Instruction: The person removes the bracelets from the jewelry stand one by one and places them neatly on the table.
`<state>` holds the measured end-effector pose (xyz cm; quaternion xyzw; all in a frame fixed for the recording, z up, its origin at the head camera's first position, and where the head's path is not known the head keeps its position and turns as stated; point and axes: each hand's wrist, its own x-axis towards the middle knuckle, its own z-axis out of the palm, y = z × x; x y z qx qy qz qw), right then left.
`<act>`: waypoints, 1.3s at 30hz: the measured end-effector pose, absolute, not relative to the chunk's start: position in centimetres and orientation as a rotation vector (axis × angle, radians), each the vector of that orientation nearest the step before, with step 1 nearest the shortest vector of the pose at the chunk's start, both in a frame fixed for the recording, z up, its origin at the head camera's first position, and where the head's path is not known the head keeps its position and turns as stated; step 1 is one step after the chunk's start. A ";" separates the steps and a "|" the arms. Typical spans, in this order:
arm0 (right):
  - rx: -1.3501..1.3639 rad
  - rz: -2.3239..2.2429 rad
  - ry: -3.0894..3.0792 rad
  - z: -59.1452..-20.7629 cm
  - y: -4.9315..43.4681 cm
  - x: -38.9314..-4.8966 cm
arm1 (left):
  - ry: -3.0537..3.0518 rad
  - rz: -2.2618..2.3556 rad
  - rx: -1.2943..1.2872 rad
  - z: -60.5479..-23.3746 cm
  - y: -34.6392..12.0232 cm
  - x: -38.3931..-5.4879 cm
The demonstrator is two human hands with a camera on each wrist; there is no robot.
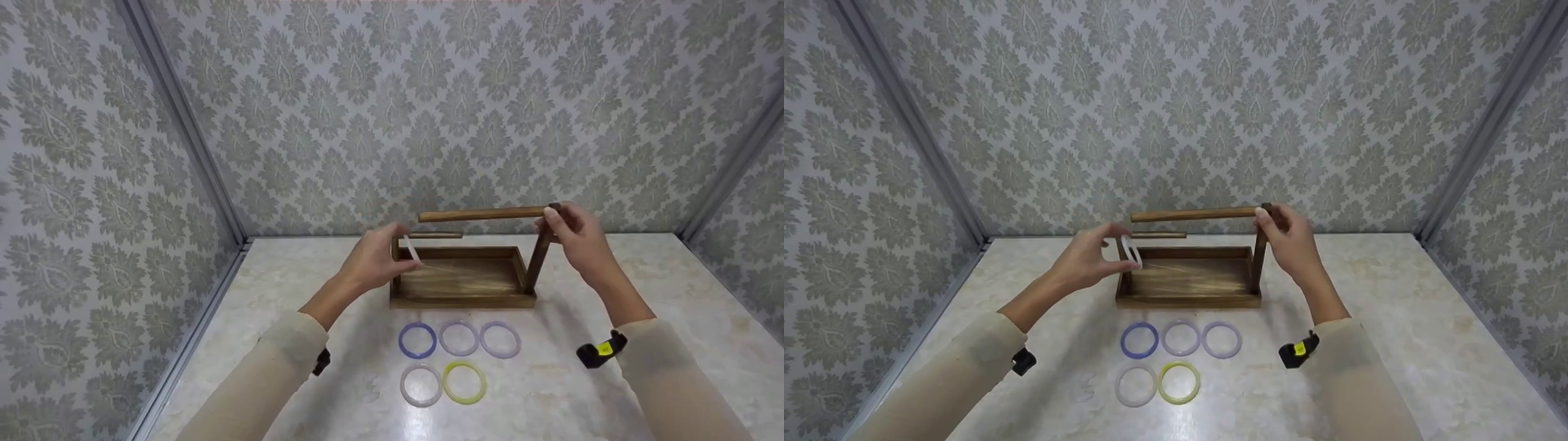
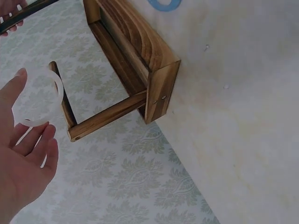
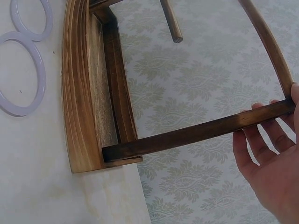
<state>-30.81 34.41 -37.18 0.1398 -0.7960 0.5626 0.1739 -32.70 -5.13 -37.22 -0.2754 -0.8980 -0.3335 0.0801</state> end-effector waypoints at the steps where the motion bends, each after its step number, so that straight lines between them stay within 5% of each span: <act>1: 0.394 1.592 -2.260 -37.2 34.4 -30.8 | -2.694 -1.011 -0.824 -37.6 -5.0 -32.6; 16: 0.410 1.643 -2.250 -37.4 34.0 -31.0 | -2.759 -1.071 -0.953 -42.0 -1.5 -28.8; 39: 0.398 1.609 -2.242 -37.0 34.3 -30.9 | -2.758 -0.838 -1.506 -46.7 7.1 -22.2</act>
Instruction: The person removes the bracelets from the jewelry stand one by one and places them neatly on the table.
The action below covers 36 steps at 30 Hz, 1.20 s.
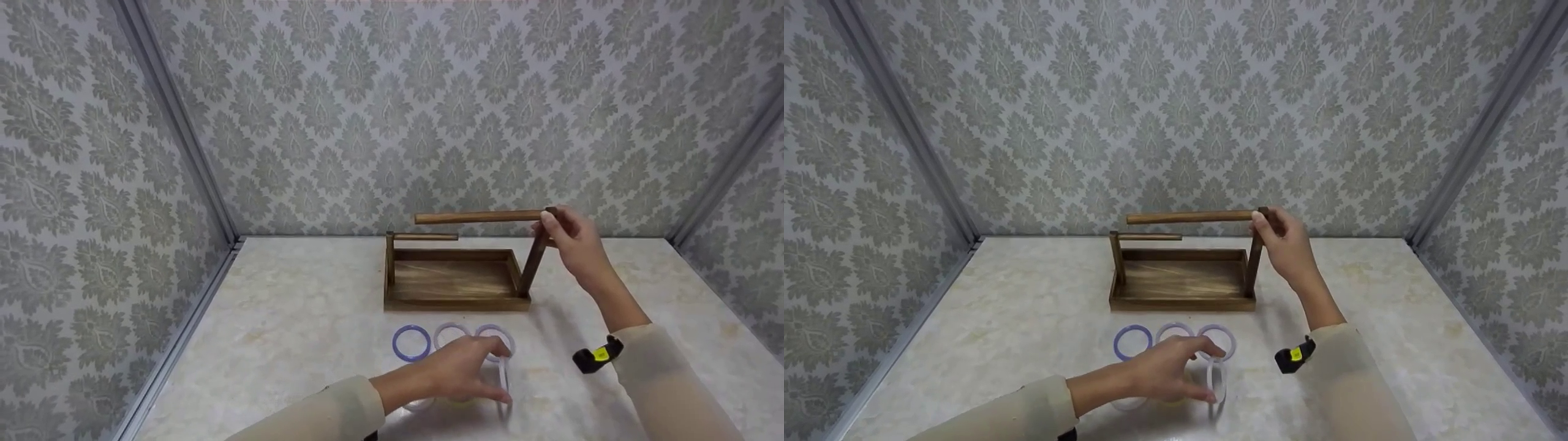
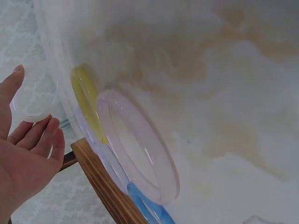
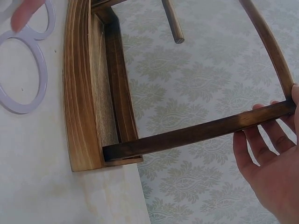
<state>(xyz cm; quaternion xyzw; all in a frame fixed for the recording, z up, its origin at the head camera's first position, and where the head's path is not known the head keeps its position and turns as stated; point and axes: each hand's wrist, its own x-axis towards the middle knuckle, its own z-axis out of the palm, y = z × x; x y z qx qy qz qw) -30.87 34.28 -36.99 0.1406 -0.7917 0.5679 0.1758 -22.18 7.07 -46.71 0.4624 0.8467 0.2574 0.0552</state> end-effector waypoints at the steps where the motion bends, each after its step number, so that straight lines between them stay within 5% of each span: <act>1: 0.400 1.611 -2.242 -37.0 34.3 -30.9 | 2.566 0.779 1.401 -46.8 7.1 -22.1; 36: 0.403 1.610 -2.236 -37.2 34.2 -30.9 | 2.654 0.577 1.461 -47.9 6.5 -21.0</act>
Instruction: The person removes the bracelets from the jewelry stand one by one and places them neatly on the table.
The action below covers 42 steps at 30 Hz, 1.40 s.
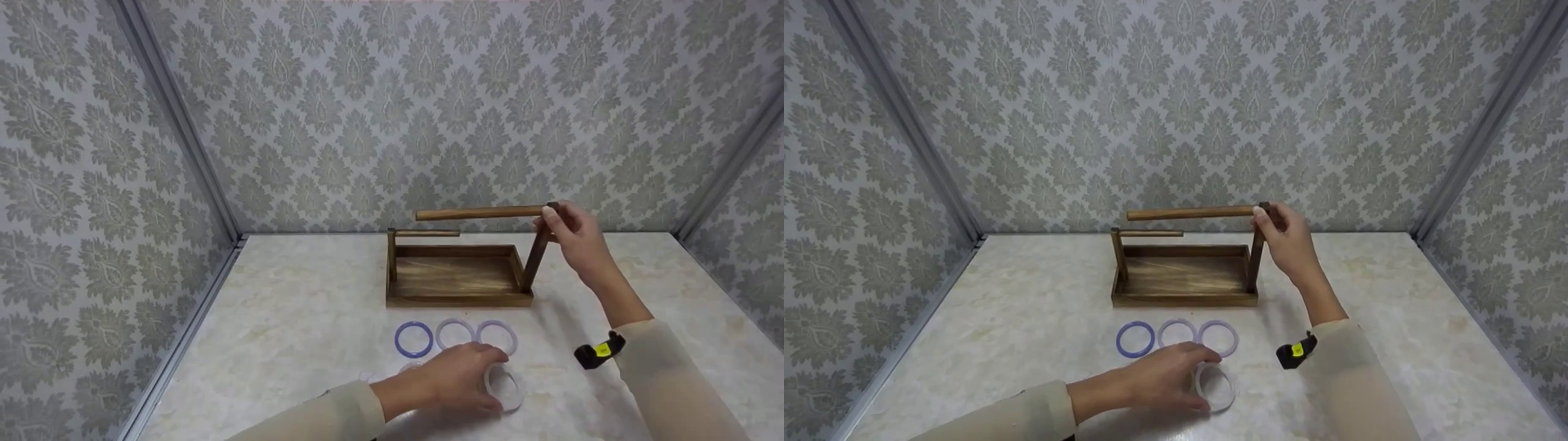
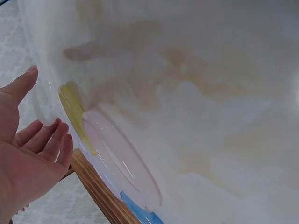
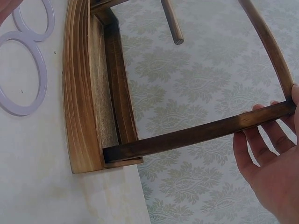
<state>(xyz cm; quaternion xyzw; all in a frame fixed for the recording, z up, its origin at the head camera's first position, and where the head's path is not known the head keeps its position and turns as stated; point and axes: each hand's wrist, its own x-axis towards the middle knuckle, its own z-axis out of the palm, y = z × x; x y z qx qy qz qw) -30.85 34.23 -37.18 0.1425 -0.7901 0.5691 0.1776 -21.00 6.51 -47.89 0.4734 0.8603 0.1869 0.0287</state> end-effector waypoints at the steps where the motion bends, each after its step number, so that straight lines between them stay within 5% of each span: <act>1: 0.403 1.609 -2.236 -37.2 34.3 -30.9 | 2.660 0.564 1.460 -47.9 6.6 -21.0; 42: 0.392 1.645 -2.214 -37.1 34.1 -30.9 | 2.774 0.479 1.446 -49.1 7.3 -20.7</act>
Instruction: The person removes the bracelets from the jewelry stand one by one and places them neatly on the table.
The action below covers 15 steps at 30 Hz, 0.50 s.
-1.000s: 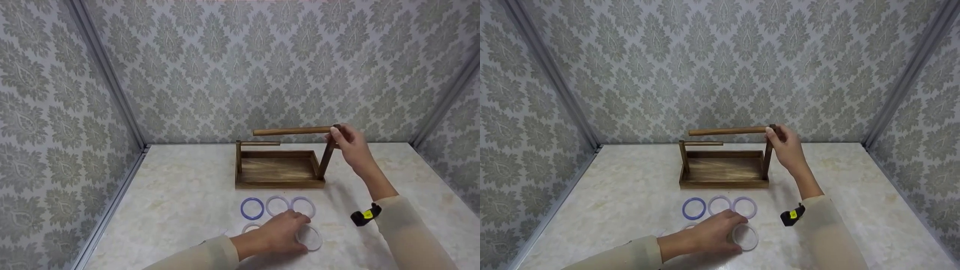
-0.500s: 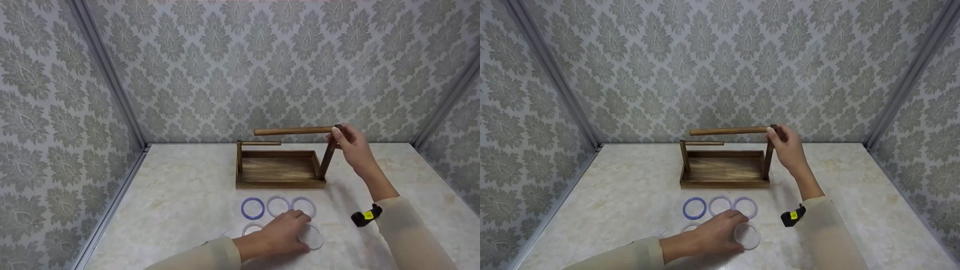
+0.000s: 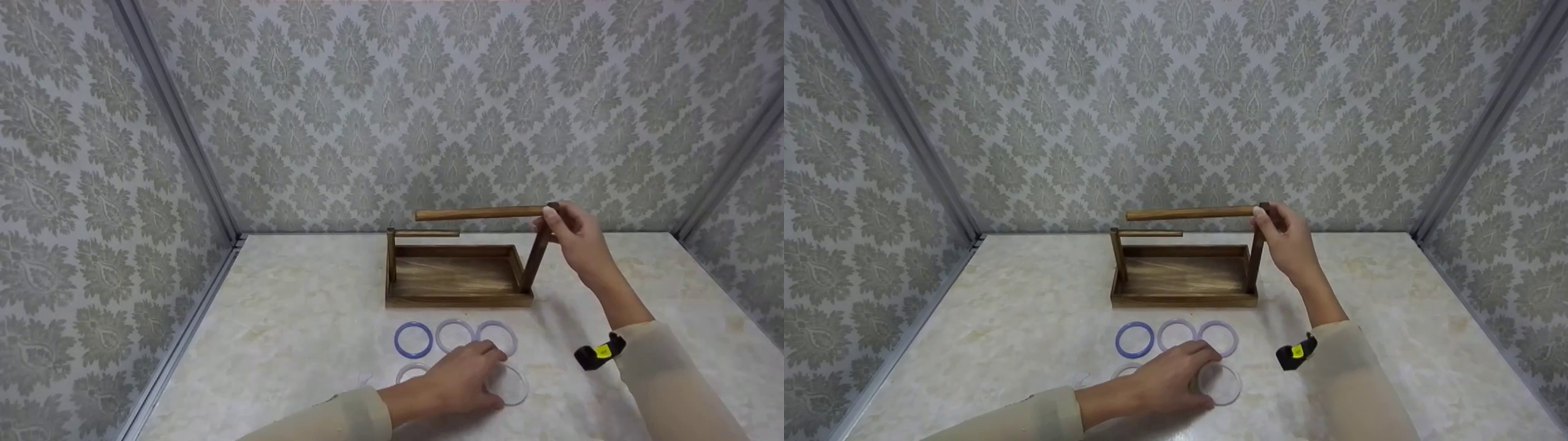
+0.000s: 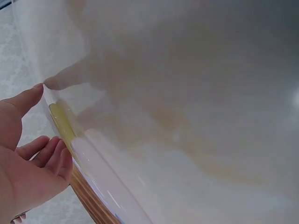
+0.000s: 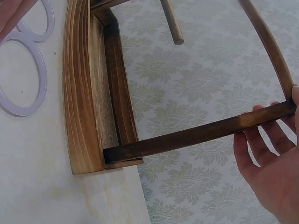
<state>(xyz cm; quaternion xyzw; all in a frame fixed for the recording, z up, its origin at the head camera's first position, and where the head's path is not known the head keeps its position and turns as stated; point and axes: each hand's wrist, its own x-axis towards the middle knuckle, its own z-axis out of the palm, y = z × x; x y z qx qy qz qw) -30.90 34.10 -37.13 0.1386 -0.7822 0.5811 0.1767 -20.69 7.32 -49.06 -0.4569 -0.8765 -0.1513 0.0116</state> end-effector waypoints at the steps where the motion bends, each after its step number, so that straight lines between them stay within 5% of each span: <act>1: 0.394 1.648 -2.212 -37.1 34.1 -30.9 | -2.731 -0.460 -1.423 -49.0 7.3 -20.7; 15: 0.357 1.735 -2.210 -36.9 34.9 -30.4 | -2.706 -0.511 -1.499 -46.1 6.2 -21.0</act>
